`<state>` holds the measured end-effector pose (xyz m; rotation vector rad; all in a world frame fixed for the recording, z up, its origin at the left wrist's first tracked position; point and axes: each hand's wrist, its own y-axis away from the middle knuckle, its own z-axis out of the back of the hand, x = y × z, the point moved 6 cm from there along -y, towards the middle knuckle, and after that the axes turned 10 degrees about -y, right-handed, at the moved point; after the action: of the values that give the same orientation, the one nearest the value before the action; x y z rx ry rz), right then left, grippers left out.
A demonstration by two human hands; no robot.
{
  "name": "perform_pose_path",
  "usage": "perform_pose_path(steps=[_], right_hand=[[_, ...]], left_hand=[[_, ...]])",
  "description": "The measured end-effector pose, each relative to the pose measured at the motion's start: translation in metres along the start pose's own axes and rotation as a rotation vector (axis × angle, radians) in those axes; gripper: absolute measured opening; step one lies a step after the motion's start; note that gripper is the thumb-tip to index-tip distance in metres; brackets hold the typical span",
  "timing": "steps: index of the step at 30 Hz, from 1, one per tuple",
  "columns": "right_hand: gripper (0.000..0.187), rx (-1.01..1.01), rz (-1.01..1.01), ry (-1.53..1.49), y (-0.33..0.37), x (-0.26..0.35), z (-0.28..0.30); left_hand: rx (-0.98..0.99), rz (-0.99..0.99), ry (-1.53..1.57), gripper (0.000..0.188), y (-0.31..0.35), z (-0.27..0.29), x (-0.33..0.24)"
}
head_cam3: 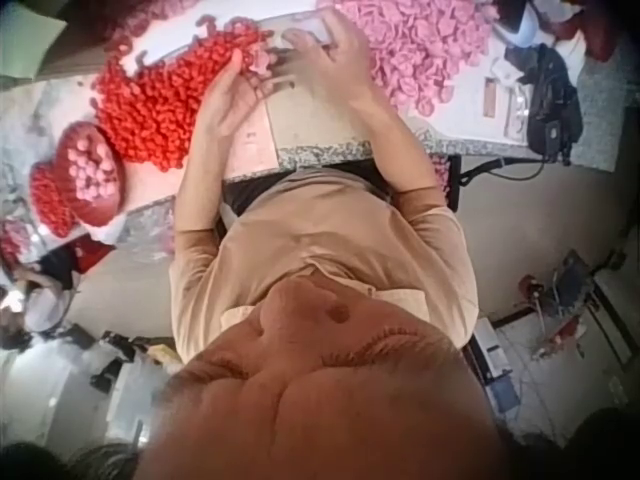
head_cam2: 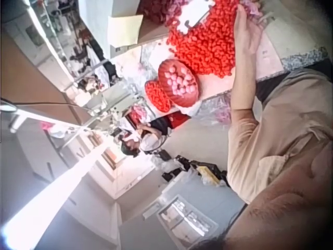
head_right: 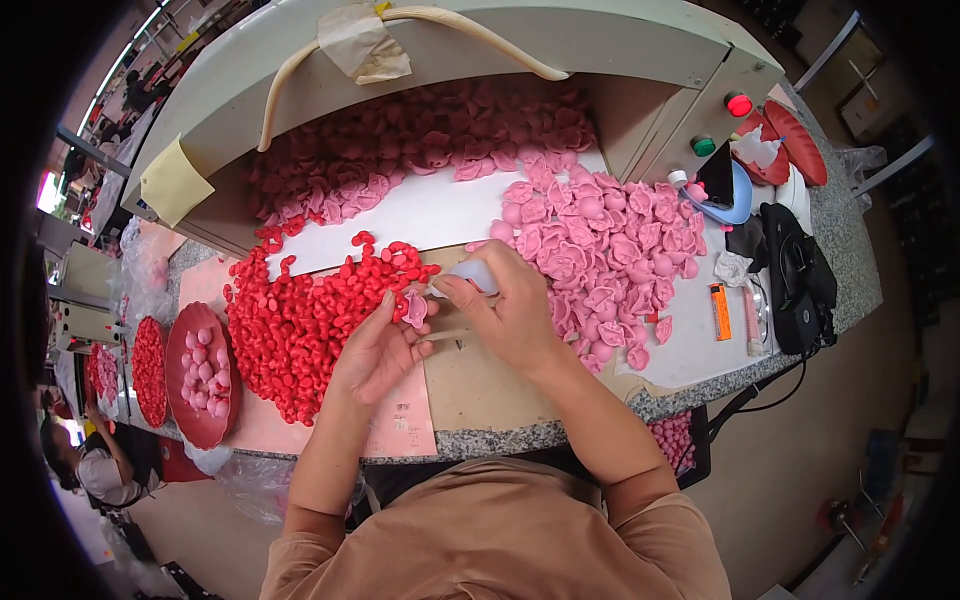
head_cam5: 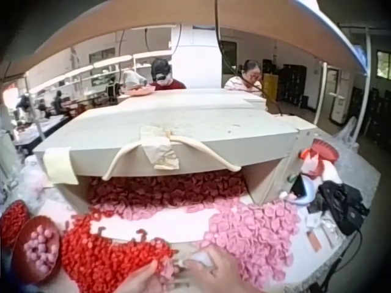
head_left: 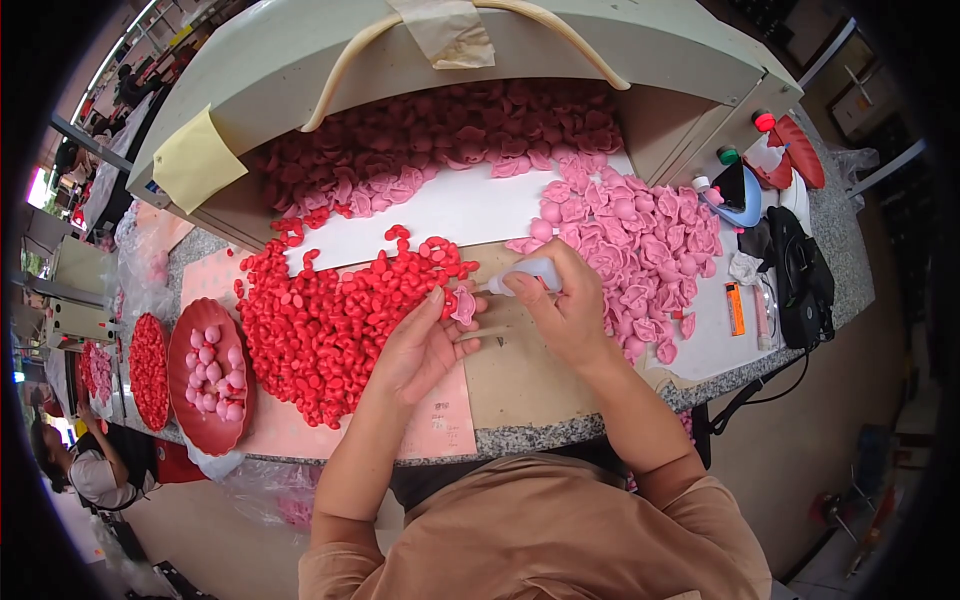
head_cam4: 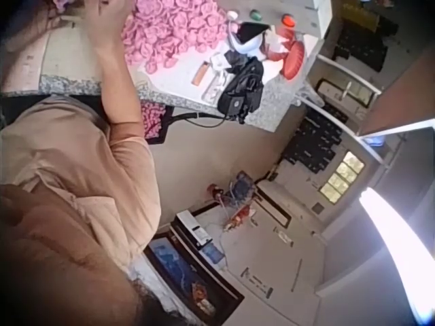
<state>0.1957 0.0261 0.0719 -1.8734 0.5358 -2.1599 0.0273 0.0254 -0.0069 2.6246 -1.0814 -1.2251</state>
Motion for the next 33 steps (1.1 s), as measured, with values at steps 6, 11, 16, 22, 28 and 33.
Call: perform_pose_path(steps=[6, 11, 16, 22, 28, 33], right_hand=[[0.022, -0.002, 0.002, 0.006, 0.0001, -0.0004, 0.0002], [0.022, 0.012, 0.019, 0.004, 0.0005, 0.0008, -0.0011], [0.021, 0.012, 0.017, 0.008, 0.0008, 0.0001, -0.0006], [0.018, 0.007, 0.063, 0.023, 0.0002, 0.0028, -0.0004], [0.019, 0.009, 0.065, 0.035, 0.0000, 0.0042, -0.0003], [0.018, 0.025, 0.112, 0.066, 0.0003, 0.0057, -0.0011]], left_hand=[[-0.001, 0.003, 0.000, 0.041, 0.0002, 0.0008, 0.0002], [-0.002, 0.006, -0.004, 0.041, 0.0003, -0.0007, -0.0001], [-0.003, 0.007, -0.019, 0.041, 0.0005, -0.0010, -0.0005], [-0.006, 0.005, -0.021, 0.042, 0.0003, -0.0008, -0.0005], [-0.018, 0.005, -0.043, 0.044, 0.0009, 0.0002, -0.0006], [-0.003, 0.005, -0.034, 0.045, 0.0006, -0.0022, -0.0012]])
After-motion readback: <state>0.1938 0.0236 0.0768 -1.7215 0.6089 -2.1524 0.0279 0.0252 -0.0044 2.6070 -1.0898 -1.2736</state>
